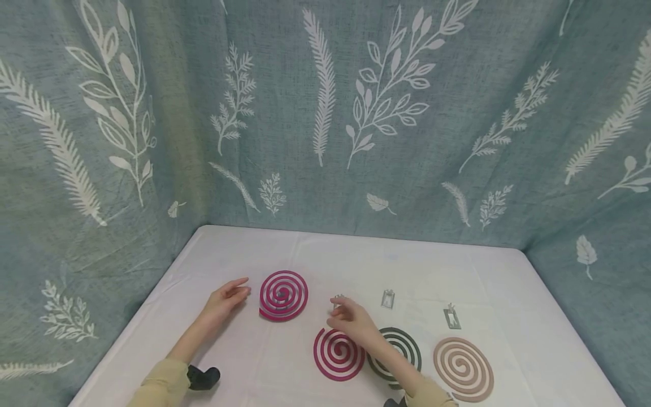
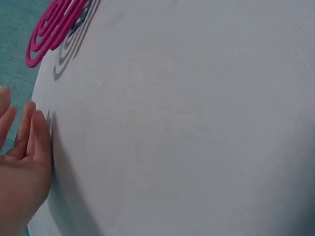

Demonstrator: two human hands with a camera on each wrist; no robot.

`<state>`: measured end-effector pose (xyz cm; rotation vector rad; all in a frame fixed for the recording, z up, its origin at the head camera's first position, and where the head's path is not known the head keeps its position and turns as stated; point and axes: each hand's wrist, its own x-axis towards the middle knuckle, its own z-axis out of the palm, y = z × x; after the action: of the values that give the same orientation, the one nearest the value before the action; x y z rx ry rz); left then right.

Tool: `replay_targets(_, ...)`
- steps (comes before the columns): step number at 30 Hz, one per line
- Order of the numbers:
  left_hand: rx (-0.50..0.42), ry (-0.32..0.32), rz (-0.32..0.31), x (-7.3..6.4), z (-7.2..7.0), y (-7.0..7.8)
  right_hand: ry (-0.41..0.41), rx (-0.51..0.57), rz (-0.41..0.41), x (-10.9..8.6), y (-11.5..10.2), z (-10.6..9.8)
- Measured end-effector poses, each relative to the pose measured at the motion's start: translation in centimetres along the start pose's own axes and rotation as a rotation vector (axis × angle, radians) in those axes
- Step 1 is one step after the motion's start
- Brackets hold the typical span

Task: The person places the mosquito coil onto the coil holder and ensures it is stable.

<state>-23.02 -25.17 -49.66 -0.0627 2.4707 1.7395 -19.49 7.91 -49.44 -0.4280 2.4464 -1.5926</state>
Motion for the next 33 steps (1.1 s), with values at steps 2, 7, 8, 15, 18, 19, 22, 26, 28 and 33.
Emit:
replay_targets(2, 0.026, 0.017, 0.005, -0.1, -0.4, 0.3, 0.009, -0.021, 0.004, -0.5, 0.1, -0.6)
replay_targets(7, 0.044, 0.056, 0.072, 0.0, -1.1, 1.5, 0.045, -0.083, 0.019, -1.7, -0.2, -1.9)
replay_targets(8, 0.044, 0.062, 0.096, 0.0, -1.2, 1.8, 0.053, -0.100, 0.021, -1.9, -0.2, -2.1)
replay_targets(15, 0.151, 0.071, 0.251, 0.1, -1.1, 4.2, 0.051, -0.162, 0.046, -3.7, -0.3, -3.5)
replay_targets(18, 0.203, 0.048, 0.310, 0.3, -0.5, 5.1, 0.037, -0.194, 0.049, -4.3, -0.3, -4.1)
replay_targets(19, 0.221, 0.039, 0.329, 0.3, -0.3, 5.4, 0.031, -0.199, 0.048, -4.5, -0.3, -4.3)
replay_targets(22, 0.237, -0.016, 0.374, 0.4, 0.6, 6.3, 0.013, -0.223, 0.047, -4.9, -0.3, -5.0)
replay_targets(26, 0.237, -0.109, 0.430, 0.3, 1.8, 7.3, -0.017, -0.266, 0.033, -5.5, -0.6, -5.7)
replay_targets(28, 0.242, -0.155, 0.460, 0.2, 2.3, 7.7, -0.037, -0.287, 0.015, -5.8, -0.8, -6.0)
replay_targets(33, 0.305, -0.261, 0.522, -0.1, 3.7, 8.7, -0.094, -0.322, -0.022, -6.4, -0.6, -6.5)
